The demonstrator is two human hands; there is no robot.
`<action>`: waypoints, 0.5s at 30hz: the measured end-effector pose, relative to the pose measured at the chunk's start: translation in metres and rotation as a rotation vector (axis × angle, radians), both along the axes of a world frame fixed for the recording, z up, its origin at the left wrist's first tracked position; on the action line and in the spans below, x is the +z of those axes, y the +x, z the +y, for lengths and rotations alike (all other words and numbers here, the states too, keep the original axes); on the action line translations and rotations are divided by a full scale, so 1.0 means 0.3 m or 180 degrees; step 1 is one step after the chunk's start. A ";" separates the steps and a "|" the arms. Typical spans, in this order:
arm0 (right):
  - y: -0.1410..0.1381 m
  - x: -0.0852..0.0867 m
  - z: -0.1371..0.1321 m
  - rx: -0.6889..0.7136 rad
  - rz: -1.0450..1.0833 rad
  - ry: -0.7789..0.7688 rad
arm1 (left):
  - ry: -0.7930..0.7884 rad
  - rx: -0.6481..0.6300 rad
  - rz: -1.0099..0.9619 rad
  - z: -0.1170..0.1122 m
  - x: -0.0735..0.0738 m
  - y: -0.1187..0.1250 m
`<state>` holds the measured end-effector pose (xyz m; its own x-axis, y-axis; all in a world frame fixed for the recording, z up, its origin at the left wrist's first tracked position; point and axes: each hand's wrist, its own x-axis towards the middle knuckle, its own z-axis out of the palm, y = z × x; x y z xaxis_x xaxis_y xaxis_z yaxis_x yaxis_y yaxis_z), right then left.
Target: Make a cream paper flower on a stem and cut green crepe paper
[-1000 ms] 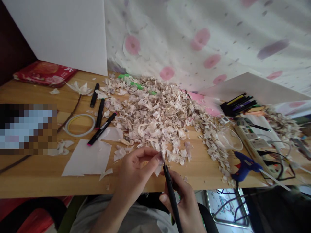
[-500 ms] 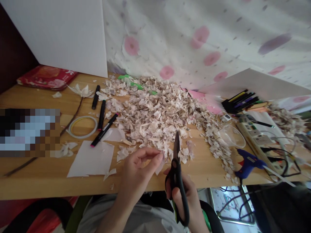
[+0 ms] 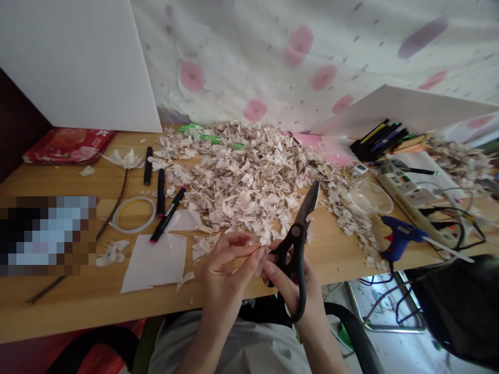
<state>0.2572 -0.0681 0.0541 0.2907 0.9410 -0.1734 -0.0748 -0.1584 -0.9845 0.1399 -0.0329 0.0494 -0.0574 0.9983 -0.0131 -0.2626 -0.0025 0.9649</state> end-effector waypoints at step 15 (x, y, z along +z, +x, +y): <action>-0.045 0.034 0.032 -0.0210 -0.0077 -0.0108 | -0.0966 -0.0216 -0.0202 0.013 0.003 -0.086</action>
